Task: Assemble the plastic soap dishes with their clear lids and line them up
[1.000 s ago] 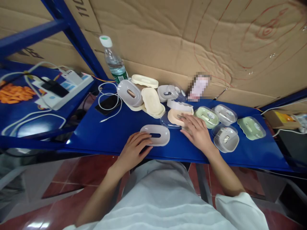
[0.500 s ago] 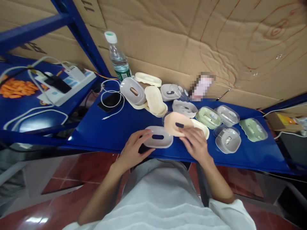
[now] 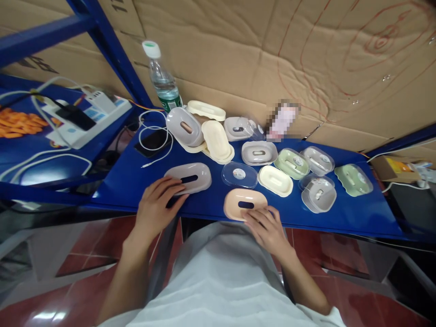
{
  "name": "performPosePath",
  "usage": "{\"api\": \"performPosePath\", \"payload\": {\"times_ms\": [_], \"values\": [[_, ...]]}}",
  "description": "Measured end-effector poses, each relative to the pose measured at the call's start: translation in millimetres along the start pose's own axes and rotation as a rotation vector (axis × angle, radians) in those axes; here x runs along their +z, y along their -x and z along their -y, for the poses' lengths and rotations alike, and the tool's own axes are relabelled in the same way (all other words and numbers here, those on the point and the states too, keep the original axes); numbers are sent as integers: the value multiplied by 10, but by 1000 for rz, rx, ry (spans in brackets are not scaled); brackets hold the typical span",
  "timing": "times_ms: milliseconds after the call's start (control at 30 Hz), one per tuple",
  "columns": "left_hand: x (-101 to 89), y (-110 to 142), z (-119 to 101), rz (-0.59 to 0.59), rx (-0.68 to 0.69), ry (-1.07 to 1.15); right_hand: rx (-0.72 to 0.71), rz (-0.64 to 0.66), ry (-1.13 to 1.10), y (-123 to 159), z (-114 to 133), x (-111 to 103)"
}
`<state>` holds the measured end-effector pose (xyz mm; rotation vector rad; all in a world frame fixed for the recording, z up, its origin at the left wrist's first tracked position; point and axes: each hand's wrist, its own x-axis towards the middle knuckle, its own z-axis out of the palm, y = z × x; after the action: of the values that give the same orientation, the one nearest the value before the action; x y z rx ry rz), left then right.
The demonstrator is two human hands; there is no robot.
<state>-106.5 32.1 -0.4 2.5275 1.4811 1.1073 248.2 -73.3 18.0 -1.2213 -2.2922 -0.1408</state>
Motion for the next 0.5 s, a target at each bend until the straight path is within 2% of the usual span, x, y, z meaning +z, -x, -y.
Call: {"api": "performPosePath", "payload": {"times_ms": [100, 167, 233, 267, 367, 433, 500], "values": [[-2, -40, -7, 0, -21, -28, -43, 74, -12, -167, 5, 109], [10, -65, -124, -24, -16, -62, -76, 114, -37, -270, -26, 141], [27, -63, -315, -47, 31, -61, -64, 92, -63, -319, -119, 116], [41, -51, -423, -38, 78, -32, -23, 56, -62, -318, -191, 85], [118, 1, -692, 136, 229, 65, 192, -77, 61, -223, -476, -47], [192, 19, -770, 208, 256, 69, 301, -89, 184, -108, -654, -132], [252, 16, -771, 215, 243, 73, 340, -46, 244, 26, -752, -196]]}}
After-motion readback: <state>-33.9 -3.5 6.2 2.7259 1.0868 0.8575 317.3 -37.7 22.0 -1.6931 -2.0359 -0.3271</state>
